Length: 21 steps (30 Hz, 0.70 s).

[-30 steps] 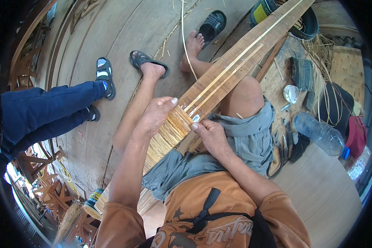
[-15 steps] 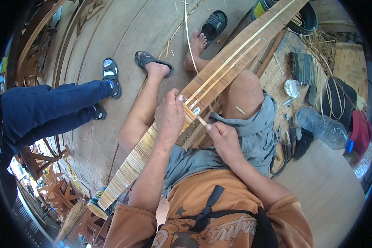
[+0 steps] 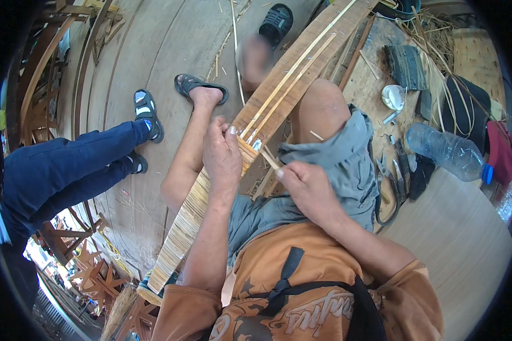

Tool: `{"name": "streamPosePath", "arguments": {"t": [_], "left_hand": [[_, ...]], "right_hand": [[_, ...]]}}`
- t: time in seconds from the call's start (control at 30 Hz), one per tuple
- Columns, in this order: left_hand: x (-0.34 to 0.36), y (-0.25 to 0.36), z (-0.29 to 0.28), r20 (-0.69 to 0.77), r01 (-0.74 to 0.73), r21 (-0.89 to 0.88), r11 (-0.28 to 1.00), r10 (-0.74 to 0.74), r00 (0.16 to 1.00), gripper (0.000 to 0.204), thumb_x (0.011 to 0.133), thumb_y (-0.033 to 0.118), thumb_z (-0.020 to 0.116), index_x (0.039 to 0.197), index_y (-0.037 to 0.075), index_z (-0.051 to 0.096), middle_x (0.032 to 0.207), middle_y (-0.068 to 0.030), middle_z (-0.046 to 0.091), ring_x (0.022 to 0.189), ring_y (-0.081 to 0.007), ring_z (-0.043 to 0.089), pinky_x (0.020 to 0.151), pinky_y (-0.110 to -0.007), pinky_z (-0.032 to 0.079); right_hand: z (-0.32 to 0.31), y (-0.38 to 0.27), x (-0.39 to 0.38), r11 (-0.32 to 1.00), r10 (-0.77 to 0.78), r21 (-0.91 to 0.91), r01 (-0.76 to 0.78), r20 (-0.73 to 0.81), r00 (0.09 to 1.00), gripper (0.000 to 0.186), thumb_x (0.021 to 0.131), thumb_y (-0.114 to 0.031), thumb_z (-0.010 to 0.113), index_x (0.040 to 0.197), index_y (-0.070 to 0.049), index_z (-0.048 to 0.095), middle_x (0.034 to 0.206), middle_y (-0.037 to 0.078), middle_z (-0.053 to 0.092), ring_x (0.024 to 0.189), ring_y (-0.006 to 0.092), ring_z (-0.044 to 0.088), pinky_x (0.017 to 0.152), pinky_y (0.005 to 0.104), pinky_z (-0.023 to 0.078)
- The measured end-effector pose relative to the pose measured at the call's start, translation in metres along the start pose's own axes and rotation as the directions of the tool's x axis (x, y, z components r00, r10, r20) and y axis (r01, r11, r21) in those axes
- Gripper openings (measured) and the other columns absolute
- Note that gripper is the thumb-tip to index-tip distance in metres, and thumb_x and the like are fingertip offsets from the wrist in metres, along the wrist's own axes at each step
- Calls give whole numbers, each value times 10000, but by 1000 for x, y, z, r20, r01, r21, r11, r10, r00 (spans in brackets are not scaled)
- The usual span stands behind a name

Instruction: Weaving thin strips of material around a wooden furniture component and securing them with a hammer and nails.

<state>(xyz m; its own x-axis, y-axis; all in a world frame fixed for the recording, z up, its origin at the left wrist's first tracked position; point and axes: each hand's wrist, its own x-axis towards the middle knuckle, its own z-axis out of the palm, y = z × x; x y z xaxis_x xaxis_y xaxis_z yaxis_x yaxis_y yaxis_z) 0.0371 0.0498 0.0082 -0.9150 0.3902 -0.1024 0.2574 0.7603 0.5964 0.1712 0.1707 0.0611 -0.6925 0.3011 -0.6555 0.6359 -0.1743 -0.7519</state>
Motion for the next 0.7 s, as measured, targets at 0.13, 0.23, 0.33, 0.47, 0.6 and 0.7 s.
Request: {"name": "streamPosePath", "arguments": {"t": [0.13, 0.23, 0.33, 0.47, 0.6, 0.7], "left_hand": [[-10, -26, -3, -18, 31, -328, 944, -39, 999, 306, 849, 92, 544, 1132, -20, 514, 971, -196, 599, 927, -344, 580, 819, -411, 459], [-10, -18, -8, 42, -92, -222, 971, 104, 994, 252, 874, 23, 553, 1118, -22, 511, 1004, -130, 613, 966, -204, 598, 834, -306, 473], [-1, -17, -10, 114, 78, -356, 931, -40, 993, 225, 864, 26, 566, 1080, -19, 521, 994, -112, 617, 923, -157, 592, 789, -276, 467], [0, -9, -16, 52, 106, -409, 906, -92, 994, 215, 824, 176, 624, 990, 42, 593, 772, -127, 626, 634, -243, 611, 624, -337, 485], [6, 5, -17, 8, 89, -239, 967, -89, 996, 172, 835, 139, 588, 985, 56, 601, 788, -139, 646, 712, -266, 650, 644, -360, 491], [15, 2, -14, 106, 80, -348, 934, -46, 993, 138, 830, 103, 567, 944, 49, 624, 792, -158, 647, 772, -304, 655, 662, -385, 494]], "right_hand": [[13, -96, 40, 997, -60, -23, 73, 342, 938, 304, 882, -210, 543, 661, -2, 543, 527, 9, 477, 451, 96, 443, 442, 261, 389], [44, -114, 102, 995, 4, 92, -42, 385, 923, 263, 866, -154, 558, 655, -2, 514, 515, 32, 446, 418, 131, 436, 385, 294, 349], [66, -119, 124, 986, 103, 82, -147, 392, 914, 223, 864, -120, 558, 682, -3, 503, 532, 39, 436, 412, 138, 417, 364, 300, 316], [57, -117, 119, 952, 93, 233, -197, 392, 915, 195, 880, -119, 538, 721, -12, 499, 560, 21, 426, 421, 129, 377, 365, 275, 272], [60, -114, 125, 951, 151, 183, -248, 426, 892, 204, 888, -129, 533, 718, -22, 501, 569, 9, 428, 425, 114, 362, 370, 267, 259], [39, -112, 111, 939, 100, 232, -255, 524, 846, 193, 893, -168, 559, 784, -10, 537, 583, 24, 465, 455, 132, 449, 392, 273, 343]]}}
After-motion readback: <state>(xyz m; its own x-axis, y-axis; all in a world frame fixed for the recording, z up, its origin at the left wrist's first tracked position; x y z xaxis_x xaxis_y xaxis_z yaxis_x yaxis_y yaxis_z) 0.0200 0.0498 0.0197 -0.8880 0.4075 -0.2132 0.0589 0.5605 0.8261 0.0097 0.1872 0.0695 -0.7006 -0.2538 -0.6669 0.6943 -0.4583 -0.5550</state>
